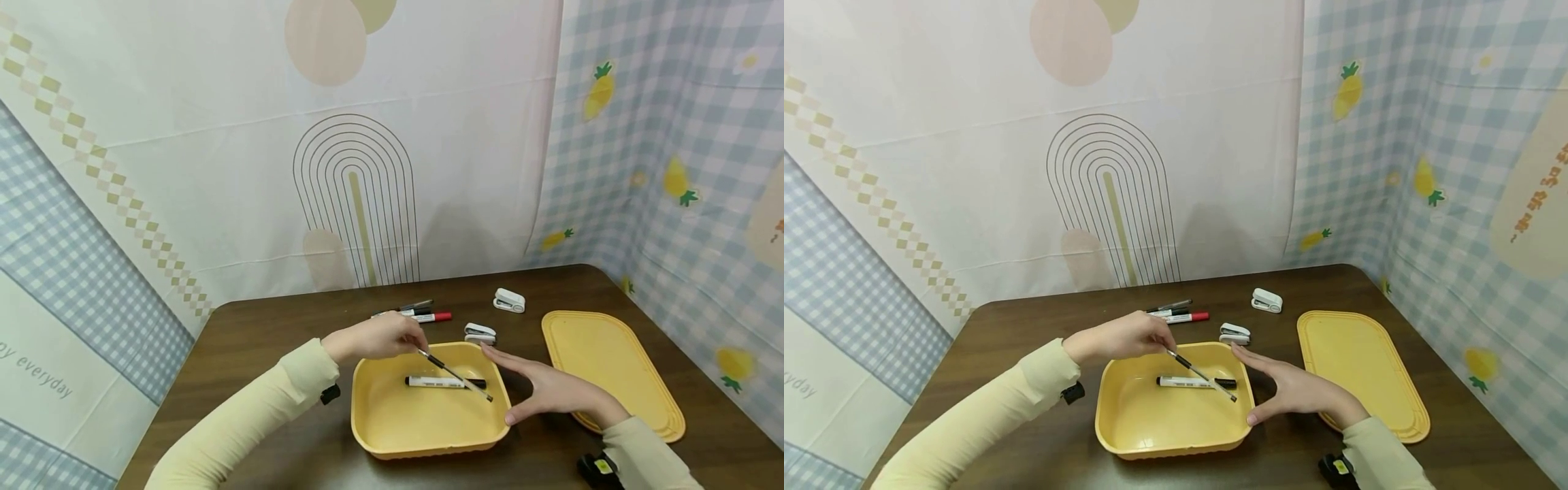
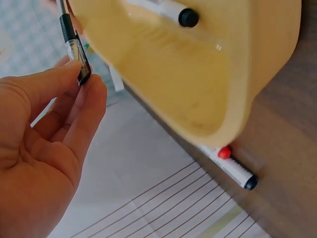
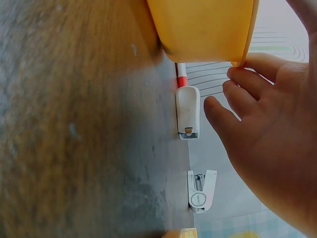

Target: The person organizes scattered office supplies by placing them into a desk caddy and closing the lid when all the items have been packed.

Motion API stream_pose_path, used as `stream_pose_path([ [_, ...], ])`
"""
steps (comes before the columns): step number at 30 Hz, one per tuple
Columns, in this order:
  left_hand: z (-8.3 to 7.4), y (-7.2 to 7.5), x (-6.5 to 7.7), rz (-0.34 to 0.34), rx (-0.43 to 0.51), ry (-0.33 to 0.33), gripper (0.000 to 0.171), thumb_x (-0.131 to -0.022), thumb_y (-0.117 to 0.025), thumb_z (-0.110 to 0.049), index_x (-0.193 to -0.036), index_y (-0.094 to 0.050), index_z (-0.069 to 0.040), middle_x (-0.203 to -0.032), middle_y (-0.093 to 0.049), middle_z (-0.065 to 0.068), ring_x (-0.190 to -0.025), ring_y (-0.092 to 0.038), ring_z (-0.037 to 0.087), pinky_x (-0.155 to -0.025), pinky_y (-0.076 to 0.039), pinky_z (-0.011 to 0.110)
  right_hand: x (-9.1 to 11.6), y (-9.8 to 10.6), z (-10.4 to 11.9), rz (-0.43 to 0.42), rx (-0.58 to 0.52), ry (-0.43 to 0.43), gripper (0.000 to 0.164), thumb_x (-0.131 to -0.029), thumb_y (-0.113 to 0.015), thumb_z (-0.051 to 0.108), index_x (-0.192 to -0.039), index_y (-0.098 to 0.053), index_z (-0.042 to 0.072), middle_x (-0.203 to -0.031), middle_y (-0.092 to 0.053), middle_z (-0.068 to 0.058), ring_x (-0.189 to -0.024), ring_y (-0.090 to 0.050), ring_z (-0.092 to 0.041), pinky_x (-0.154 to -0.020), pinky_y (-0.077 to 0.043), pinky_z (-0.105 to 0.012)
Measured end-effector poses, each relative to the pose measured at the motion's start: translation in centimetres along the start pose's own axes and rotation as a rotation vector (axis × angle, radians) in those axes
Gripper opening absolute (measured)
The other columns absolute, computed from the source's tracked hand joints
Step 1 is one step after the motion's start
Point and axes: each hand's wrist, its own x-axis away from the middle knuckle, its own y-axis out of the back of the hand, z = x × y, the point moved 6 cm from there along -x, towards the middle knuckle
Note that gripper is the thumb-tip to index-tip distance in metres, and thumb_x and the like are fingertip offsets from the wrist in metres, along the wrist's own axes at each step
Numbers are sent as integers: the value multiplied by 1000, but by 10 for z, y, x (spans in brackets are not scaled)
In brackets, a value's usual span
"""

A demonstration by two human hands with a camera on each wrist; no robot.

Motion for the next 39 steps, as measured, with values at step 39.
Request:
stream_pose_path([
  [39, 3, -66, -9, 275, 23, 51, 15, -93, -69, -1, -98, -76, -13, -92, -70, -12, -85, -59, -2, -77, -46, 12, 0, -1, 2, -7, -7, 2, 104, -83, -85, 28, -163, -18, 20, -167, -17, 0, -149, -19, -25, -114, -29, -35],
])
